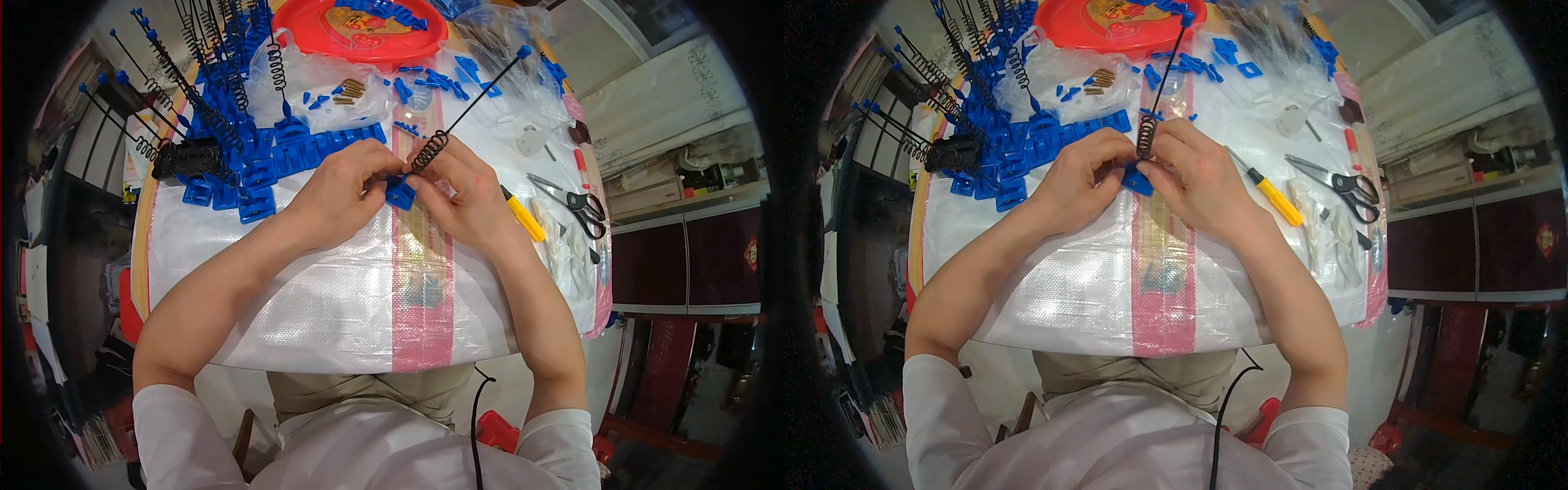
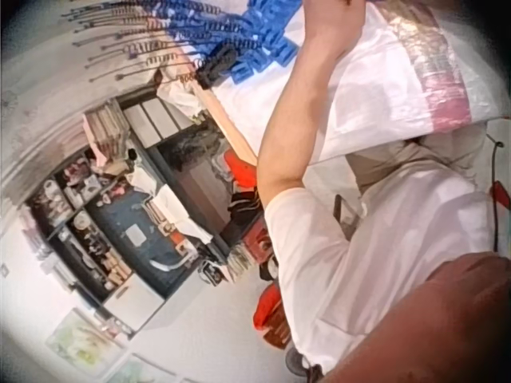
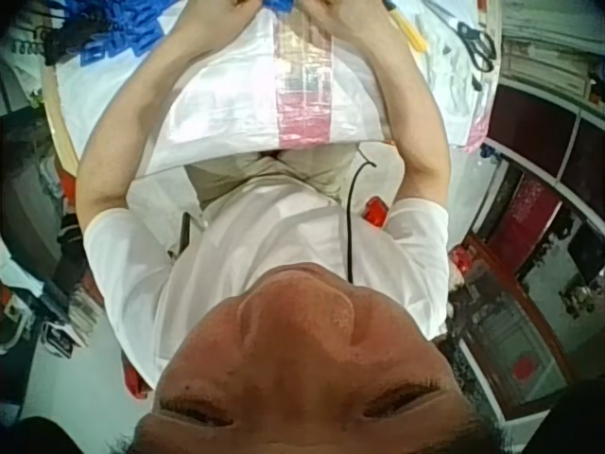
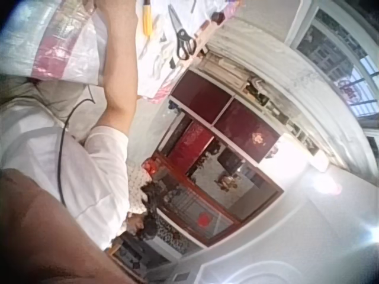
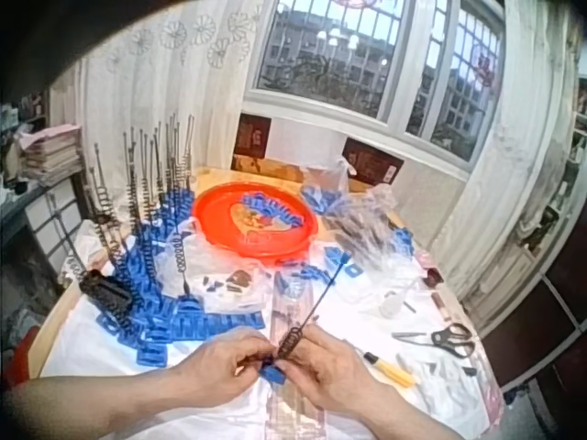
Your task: Assembling small blue plastic parts and metal springs onto a rod at a workbench.
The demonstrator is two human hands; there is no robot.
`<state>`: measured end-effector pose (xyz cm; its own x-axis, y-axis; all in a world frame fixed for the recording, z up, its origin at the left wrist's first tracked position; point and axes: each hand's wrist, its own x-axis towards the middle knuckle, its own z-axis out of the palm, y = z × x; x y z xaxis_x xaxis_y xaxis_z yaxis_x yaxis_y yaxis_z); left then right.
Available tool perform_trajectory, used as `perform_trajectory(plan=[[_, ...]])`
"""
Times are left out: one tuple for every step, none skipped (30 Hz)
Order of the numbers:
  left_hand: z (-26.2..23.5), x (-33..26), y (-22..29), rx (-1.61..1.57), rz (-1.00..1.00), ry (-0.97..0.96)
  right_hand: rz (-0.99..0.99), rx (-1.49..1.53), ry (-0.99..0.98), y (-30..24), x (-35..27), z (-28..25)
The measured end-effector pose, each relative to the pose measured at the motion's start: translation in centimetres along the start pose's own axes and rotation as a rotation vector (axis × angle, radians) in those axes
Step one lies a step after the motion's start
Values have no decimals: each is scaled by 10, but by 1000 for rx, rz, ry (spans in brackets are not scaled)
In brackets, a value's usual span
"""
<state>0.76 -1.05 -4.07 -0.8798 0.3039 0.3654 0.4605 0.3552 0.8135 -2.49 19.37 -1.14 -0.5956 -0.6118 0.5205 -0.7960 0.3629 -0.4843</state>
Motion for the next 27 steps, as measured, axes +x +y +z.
perform_trajectory(plan=[[-1, 0, 1, 3, -23, -3, 4, 11, -9, 0, 0, 1], [0, 1, 0, 9, -15, 3, 7, 19, -17, 1, 0, 0], [0, 1, -2, 15, -6, 8, 10, 28, -24, 1, 0, 0], [0, 1, -3, 21, 3, 14, 9, 24, -26, 1, 0, 0], [-1, 1, -3, 16, -16, -2, 8, 21, -28, 2, 0, 0], [-2, 1, -3, 12, -35, -19, 7, 18, -30, 2, 0, 1], [-3, 0, -3, 7, -53, -35, 14, 24, -35, 2, 0, 1], [-3, 0, -2, -6, -37, -26, 20, 28, -37, 1, 1, 0], [-2, 0, -1, -19, -21, -18, 26, 33, -40, 0, 1, 0], [-1, 0, 0, -32, -6, -9, 32, 38, -47, -1, 1, 1], [0, 0, 0, -34, 8, -4, 39, 41, -52, -1, 1, 0], [1, 1, -1, -36, 22, 0, 45, 45, -57, -1, 1, 0], [1, 1, -2, -38, 35, 4, 50, 41, -64, -1, 1, -1], [1, 1, -2, -36, 31, -3, 57, 38, -71, -1, 0, -1], [0, 1, -2, -35, 27, -11, 63, 35, -78, -1, 0, -1], [0, 1, -3, -33, 22, -19, 58, 40, -74, -1, 1, 0], [-1, 1, -3, -14, 22, -36, 54, 42, -69, -1, 1, 0], [-2, 1, -4, 4, 22, -54, 50, 43, -64, -1, 1, -1], [-3, 2, -5, 23, 22, -71, 41, 40, -66, 0, 1, -1], [-3, 2, -5, 16, 21, -65, 33, 38, -66, 1, 1, -1], [-2, 2, -6, 8, 19, -58, 25, 37, -65, 1, 1, -1], [-2, 2, -6, 0, 18, -52, 30, 47, -61, 2, 2, -1], [-1, 2, -6, 2, 10, -56, 35, 59, -56, 2, 1, 1], [-1, 3, -7, 5, 1, -60, 41, 72, -51, 2, 1, 2], [-1, 3, -7, 7, -7, -64, 39, 70, -52, 2, 1, 1], [-1, 3, -8, 17, 2, -64, 34, 68, -53, 1, 2, 0], [-1, 3, -9, 27, 11, -65, 30, 66, -54, 1, 3, -1]])
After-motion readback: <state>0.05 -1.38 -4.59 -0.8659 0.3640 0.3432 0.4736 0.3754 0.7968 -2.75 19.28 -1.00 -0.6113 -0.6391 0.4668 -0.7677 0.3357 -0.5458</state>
